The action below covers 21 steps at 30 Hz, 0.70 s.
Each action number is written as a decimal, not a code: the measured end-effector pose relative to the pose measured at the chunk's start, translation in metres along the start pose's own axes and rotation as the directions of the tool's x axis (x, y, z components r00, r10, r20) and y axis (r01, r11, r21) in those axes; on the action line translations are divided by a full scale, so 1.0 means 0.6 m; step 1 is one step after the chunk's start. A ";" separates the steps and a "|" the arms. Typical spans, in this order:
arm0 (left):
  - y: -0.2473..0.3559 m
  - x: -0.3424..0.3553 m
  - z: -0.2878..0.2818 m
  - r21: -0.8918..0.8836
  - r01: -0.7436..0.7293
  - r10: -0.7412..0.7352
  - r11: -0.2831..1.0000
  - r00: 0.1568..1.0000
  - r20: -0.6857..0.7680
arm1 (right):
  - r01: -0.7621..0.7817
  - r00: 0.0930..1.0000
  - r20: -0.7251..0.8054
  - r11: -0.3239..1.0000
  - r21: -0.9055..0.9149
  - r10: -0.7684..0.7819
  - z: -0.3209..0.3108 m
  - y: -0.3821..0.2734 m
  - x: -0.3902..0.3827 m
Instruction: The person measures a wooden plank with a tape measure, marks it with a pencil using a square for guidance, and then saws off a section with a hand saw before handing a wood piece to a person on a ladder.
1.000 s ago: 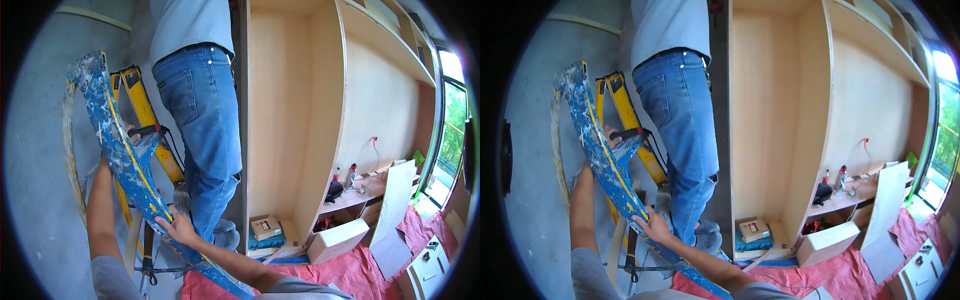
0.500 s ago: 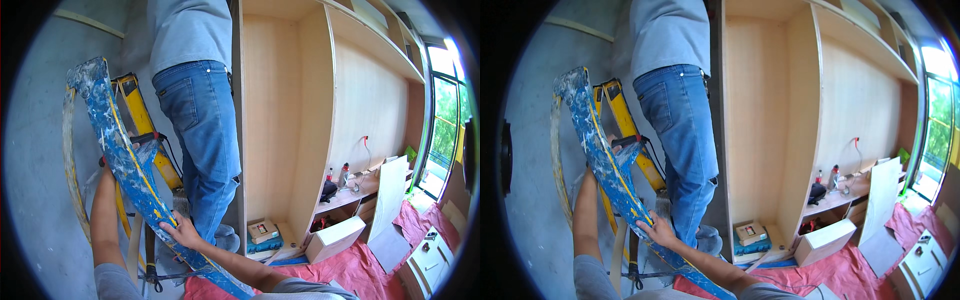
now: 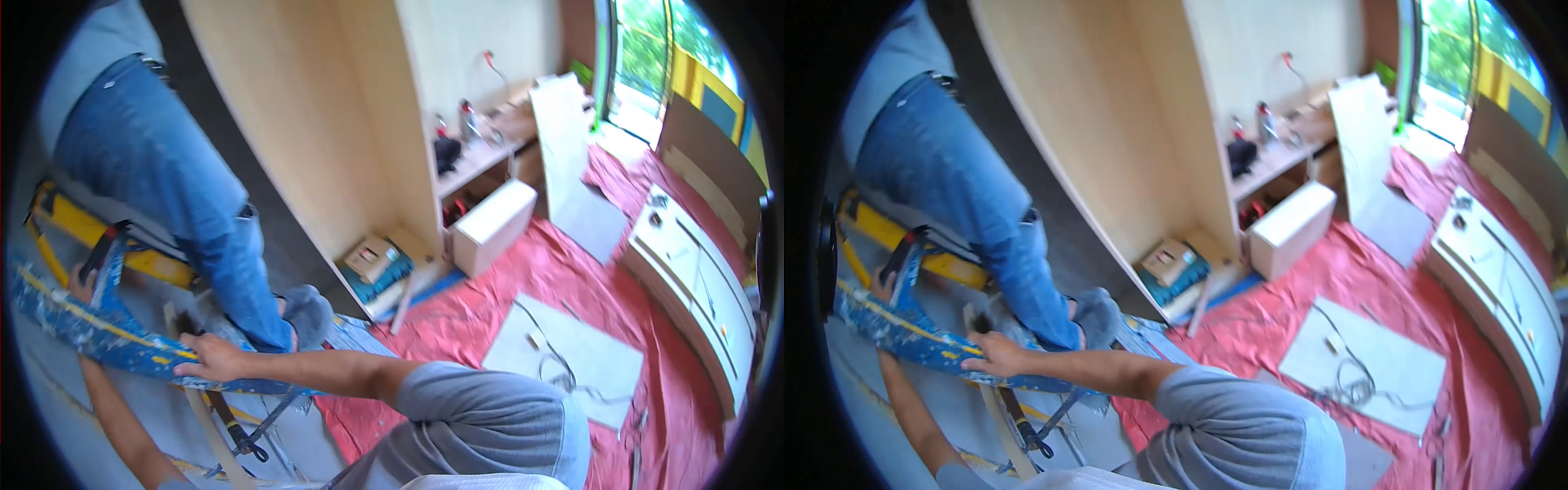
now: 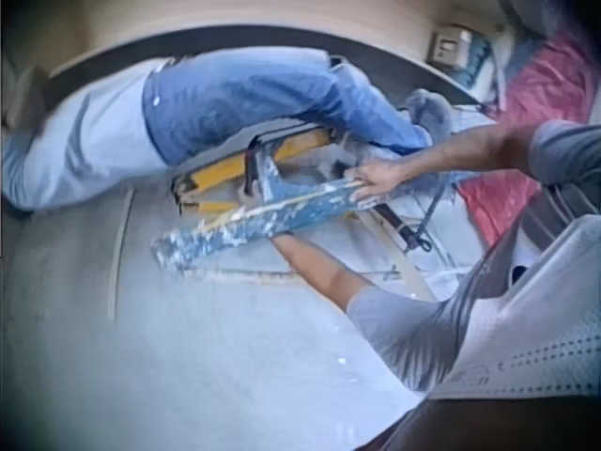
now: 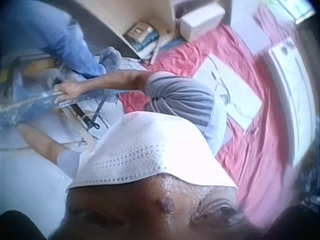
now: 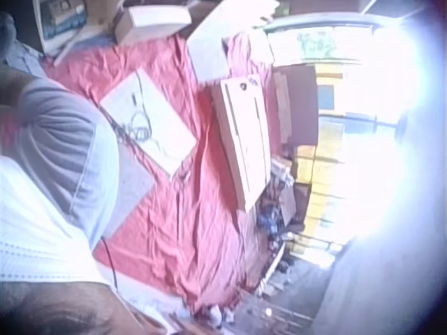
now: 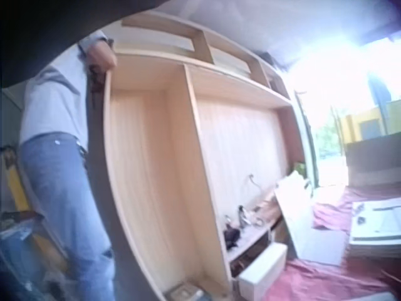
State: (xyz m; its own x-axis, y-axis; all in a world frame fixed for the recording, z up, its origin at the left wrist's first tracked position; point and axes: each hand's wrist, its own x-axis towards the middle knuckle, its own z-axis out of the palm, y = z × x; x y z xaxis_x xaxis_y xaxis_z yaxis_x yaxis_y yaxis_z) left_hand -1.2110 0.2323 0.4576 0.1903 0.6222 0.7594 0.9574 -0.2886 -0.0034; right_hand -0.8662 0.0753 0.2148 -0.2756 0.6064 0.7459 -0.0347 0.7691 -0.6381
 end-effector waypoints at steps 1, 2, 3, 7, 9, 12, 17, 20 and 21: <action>-0.014 0.003 0.023 0.008 0.014 -0.015 1.000 0.999 0.030 | 0.011 1.000 -0.024 1.000 0.024 -0.011 0.001 0.015 -0.006; -0.028 -0.001 0.044 0.022 0.034 -0.035 0.999 0.998 0.057 | 0.030 0.999 -0.039 0.998 0.062 -0.027 0.002 0.032 -0.019; -0.040 -0.007 0.048 0.047 0.053 -0.056 0.998 0.996 0.075 | 0.018 1.000 -0.020 0.996 0.084 -0.017 0.000 0.033 -0.025; -0.060 -0.001 0.038 0.092 0.060 -0.069 0.994 0.992 0.102 | 0.029 0.999 0.029 0.987 0.157 -0.034 -0.001 0.027 -0.015; -0.078 -0.007 0.021 0.104 0.059 -0.069 0.993 0.993 0.097 | 0.000 1.000 0.010 0.988 0.152 -0.001 0.027 0.021 -0.003; -0.041 -0.045 0.000 0.060 0.062 -0.061 0.996 0.998 -0.022 | -0.021 0.999 0.029 0.997 0.077 0.019 0.019 0.000 0.001; 0.052 -0.142 -0.005 -0.053 0.161 -0.167 0.986 0.975 -0.146 | -0.092 0.992 0.096 0.991 0.094 0.083 0.013 0.009 -0.016; 0.038 -0.178 -0.017 -0.318 0.208 -0.286 0.925 0.932 -0.222 | -0.153 0.978 0.151 0.986 0.071 0.141 0.025 -0.012 -0.019; 0.036 -0.179 -0.030 -0.405 0.183 -0.314 0.896 0.905 -0.286 | -0.126 0.984 0.136 0.990 0.062 0.116 0.022 -0.018 -0.012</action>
State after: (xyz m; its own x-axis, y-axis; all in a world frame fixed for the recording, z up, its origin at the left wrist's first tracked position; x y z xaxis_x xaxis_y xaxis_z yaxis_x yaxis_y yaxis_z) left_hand -1.2149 0.1462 0.3880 -0.1906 0.4459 0.8746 0.8046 -0.4394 0.3994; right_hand -0.8764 0.0600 0.2139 -0.4055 0.6588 0.6336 -0.0594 0.6727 -0.7375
